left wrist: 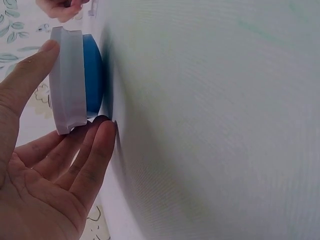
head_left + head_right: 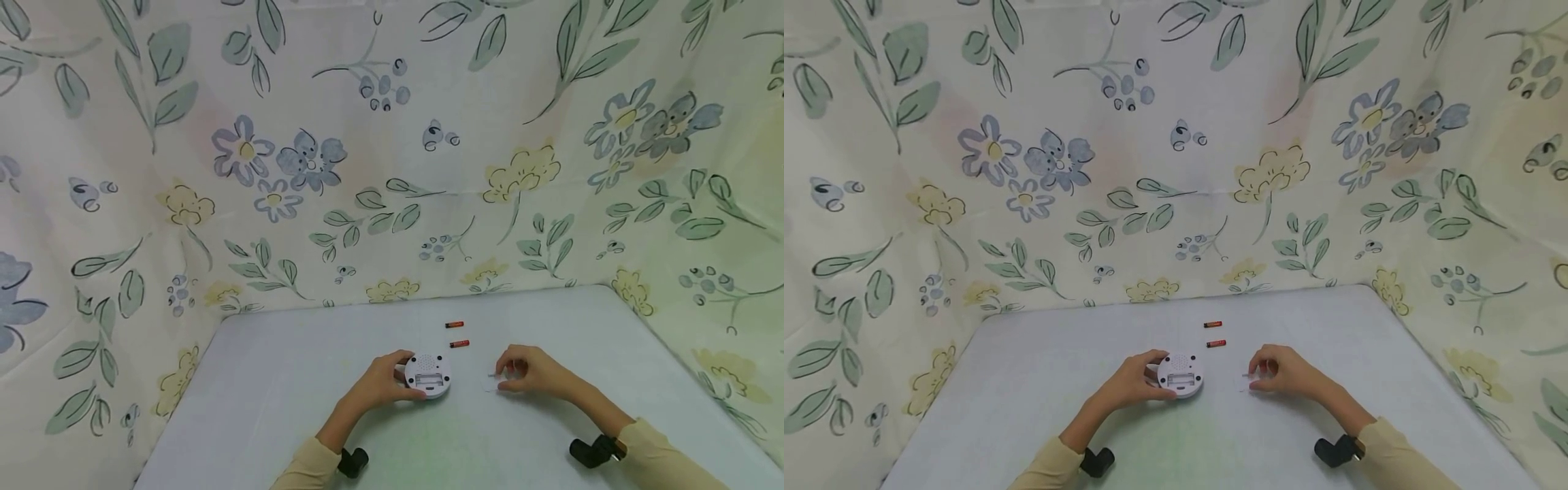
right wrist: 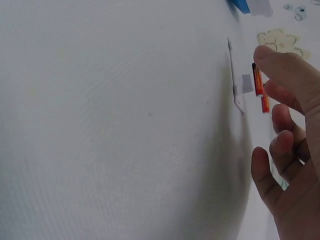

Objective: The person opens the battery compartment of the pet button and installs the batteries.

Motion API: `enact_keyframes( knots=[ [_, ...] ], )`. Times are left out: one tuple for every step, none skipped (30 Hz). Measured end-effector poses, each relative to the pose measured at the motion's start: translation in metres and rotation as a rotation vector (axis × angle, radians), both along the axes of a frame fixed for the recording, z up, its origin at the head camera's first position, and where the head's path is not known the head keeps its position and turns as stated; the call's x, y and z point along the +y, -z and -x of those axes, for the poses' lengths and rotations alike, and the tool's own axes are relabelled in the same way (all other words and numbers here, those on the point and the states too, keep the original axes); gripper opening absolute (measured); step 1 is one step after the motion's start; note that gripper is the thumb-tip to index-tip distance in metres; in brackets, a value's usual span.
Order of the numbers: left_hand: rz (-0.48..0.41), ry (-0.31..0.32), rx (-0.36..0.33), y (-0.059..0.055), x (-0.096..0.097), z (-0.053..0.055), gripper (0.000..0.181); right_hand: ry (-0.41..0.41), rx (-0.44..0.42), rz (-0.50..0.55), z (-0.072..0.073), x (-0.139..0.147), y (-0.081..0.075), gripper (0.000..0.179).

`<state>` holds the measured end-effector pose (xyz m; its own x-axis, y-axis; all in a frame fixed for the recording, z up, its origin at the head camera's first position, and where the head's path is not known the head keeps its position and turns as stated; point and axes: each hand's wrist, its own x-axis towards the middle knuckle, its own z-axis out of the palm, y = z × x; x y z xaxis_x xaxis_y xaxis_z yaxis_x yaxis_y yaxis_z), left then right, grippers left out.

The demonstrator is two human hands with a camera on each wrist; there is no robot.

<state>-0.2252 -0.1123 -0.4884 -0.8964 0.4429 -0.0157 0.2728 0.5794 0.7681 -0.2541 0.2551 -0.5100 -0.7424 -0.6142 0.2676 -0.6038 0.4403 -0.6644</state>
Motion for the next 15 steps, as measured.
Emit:
enact_keyframes(
  knots=[
    [0.0, -0.001, -0.003, 0.0, 0.0, 0.0, 0.078, 0.001, -0.002, 0.003, 0.0, 0.0, 0.0, 0.023],
    [0.001, -0.003, -0.006, 0.0, 0.0, 0.0, 0.078, 0.002, 0.002, 0.003, -0.001, 0.0, -0.001, 0.024],
    [0.002, -0.006, -0.009, 0.001, 0.0, -0.001, 0.078, 0.005, 0.008, 0.002, -0.001, 0.001, -0.001, 0.024],
    [0.003, -0.006, -0.009, 0.001, 0.0, -0.001, 0.078, 0.009, 0.012, 0.002, 0.0, 0.001, -0.001, 0.023],
    [0.003, -0.006, -0.009, 0.0, 0.001, -0.001, 0.078, 0.013, 0.012, 0.005, 0.0, 0.001, -0.001, 0.023],
    [0.005, -0.006, -0.008, 0.0, 0.001, 0.0, 0.078, 0.018, 0.012, 0.004, 0.001, 0.001, -0.001, 0.023],
    [0.006, -0.006, -0.006, 0.0, 0.001, 0.0, 0.078, 0.022, 0.009, 0.005, 0.002, 0.002, -0.001, 0.023],
    [0.007, -0.006, -0.006, 0.0, 0.001, 0.0, 0.078, 0.025, 0.006, 0.005, 0.003, 0.001, -0.001, 0.024],
    [0.007, -0.005, -0.005, 0.0, 0.001, 0.0, 0.078, 0.028, 0.001, 0.006, 0.005, 0.001, -0.001, 0.024],
    [0.007, -0.004, -0.004, 0.0, 0.001, 0.0, 0.079, 0.032, -0.005, 0.01, 0.006, 0.001, -0.001, 0.024],
    [0.006, -0.004, -0.004, 0.0, 0.001, 0.0, 0.079, 0.036, -0.014, 0.016, 0.008, 0.0, -0.001, 0.025],
    [0.002, 0.0, -0.002, 0.0, 0.001, 0.0, 0.079, 0.042, -0.026, 0.018, 0.01, -0.001, -0.001, 0.026],
    [0.001, 0.001, -0.003, 0.0, 0.001, 0.0, 0.079, 0.048, -0.034, 0.021, 0.012, -0.002, -0.001, 0.027],
    [0.001, 0.0, -0.005, 0.0, 0.001, 0.0, 0.079, 0.057, -0.044, 0.023, 0.014, -0.002, -0.001, 0.028],
    [0.002, 0.0, -0.007, 0.0, 0.001, 0.0, 0.079, 0.066, -0.057, 0.025, 0.017, -0.003, -0.002, 0.03]
  ],
)
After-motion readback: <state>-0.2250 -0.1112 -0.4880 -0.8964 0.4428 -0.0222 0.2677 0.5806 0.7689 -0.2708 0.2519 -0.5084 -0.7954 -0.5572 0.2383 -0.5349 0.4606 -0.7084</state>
